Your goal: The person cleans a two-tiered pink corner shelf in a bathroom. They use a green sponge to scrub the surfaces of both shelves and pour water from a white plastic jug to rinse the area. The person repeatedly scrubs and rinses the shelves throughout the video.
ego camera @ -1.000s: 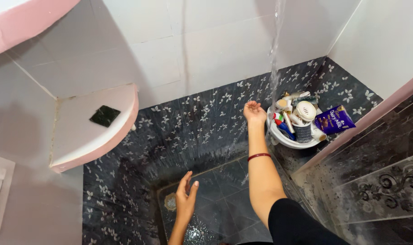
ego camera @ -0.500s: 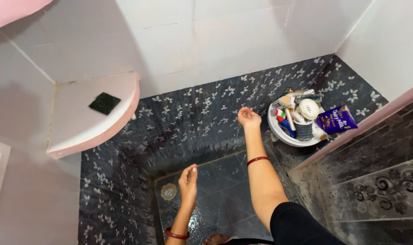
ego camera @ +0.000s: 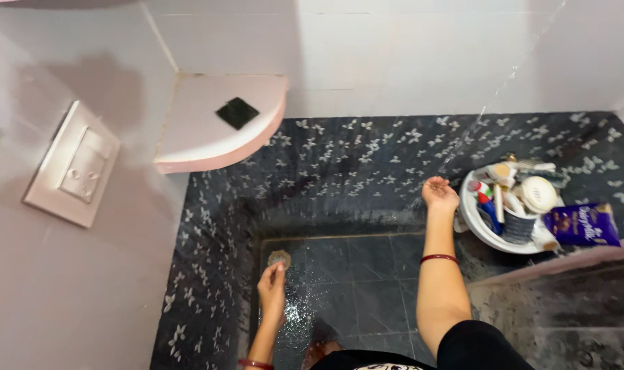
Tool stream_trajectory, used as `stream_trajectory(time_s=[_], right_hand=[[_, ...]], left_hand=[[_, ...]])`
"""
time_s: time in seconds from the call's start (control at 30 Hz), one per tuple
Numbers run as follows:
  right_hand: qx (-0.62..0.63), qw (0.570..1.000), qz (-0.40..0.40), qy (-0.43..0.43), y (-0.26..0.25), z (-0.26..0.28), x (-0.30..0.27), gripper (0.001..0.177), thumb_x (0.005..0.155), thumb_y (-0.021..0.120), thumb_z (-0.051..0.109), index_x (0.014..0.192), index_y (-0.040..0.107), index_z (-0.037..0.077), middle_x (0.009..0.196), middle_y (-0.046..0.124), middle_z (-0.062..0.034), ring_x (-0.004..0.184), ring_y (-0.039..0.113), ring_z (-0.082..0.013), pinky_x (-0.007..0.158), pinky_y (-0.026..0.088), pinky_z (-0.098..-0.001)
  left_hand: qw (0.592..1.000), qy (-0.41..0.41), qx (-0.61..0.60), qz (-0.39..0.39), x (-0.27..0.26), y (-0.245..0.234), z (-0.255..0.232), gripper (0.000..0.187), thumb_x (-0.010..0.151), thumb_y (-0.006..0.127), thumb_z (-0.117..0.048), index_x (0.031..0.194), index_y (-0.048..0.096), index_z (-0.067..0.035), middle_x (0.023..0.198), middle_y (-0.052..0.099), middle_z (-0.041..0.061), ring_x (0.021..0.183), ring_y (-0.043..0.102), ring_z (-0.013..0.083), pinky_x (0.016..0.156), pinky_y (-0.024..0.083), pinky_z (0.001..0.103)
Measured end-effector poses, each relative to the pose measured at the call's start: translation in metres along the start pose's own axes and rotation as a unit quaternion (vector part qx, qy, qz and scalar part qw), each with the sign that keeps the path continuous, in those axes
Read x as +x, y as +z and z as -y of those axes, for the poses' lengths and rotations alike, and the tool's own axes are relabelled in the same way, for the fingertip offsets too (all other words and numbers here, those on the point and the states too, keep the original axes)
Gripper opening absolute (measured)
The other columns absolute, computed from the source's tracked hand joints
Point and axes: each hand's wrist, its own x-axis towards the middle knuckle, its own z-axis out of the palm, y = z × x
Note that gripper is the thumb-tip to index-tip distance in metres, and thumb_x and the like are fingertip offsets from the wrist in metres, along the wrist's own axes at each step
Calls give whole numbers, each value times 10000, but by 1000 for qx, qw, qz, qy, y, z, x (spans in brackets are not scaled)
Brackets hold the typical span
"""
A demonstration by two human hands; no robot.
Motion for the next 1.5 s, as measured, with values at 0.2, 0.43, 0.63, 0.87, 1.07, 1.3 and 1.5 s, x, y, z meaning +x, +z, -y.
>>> stream_trajectory(time_s=[0.2, 0.43, 0.63, 0.87, 1.07, 1.3, 1.5], right_hand=[[9, 999, -42, -31, -5, -33, 42, 329, 1014, 311, 215, 894, 579, 66, 709, 589, -100, 591, 596, -233, 598, 565, -384], [-41, 980, 196, -4, 147, -169, 41, 155, 1014, 480, 65, 970, 583, -41, 788, 599, -141, 752, 644, -291, 822, 629, -472], [-300, 723, 593, 187, 314, -327, -113, 330, 1074, 517, 226, 1294, 582, -10, 1351, 621, -171, 1299, 633, -313, 1205, 495, -458], [-471, 726, 486, 122, 228, -350, -116, 286, 1035, 543, 225, 1213, 636, 21, 1171, 706, -133, 1103, 690, -249, 1005, 582, -398], [-725, 404, 538, -148, 91, -389, -82, 329, 1034, 594, 206, 1269, 678, -9, 1174, 702, -150, 1087, 681, -266, 947, 575, -468], [-783, -4, 553, -284, 26, -454, -172, 575, 1012, 479, 462, 1468, 498, 113, 1509, 382, -281, 1418, 307, -462, 1106, 177, -718], [-733, -65, 612, -290, 11, -434, -219, 602, 990, 471, 564, 1299, 569, 56, 1454, 461, -283, 1447, 361, -427, 1169, 173, -711]], left_hand=[[993, -24, -40, -109, -14, -66, 18, 346, 1000, 626, -251, 1223, 702, 2, 1190, 733, 98, 1050, 642, 140, 878, 493, 271], [977, 23, -93, -192, -30, -119, 18, 343, 997, 622, -214, 1230, 679, 32, 1184, 729, 109, 1047, 659, 150, 887, 514, 252], [971, 67, -93, -211, -30, -120, 17, 341, 1009, 617, -190, 1248, 649, 51, 1212, 709, 114, 1088, 644, 141, 951, 489, 258], [978, 67, -39, -196, -39, -109, 10, 344, 993, 614, -180, 1253, 654, 42, 1195, 713, 116, 1084, 653, 150, 946, 496, 260], [974, 77, 12, -214, -46, -114, -5, 356, 993, 617, -195, 1261, 651, 36, 1189, 721, 122, 1061, 663, 164, 922, 509, 270], [972, 59, 118, -192, -49, -88, -48, 397, 960, 648, -247, 1292, 657, -31, 1137, 754, 127, 996, 693, 188, 865, 538, 288], [927, 189, 290, -147, -28, -64, -129, 421, 969, 617, -298, 1304, 636, -44, 1311, 671, 165, 1241, 598, 331, 1034, 450, 415]])
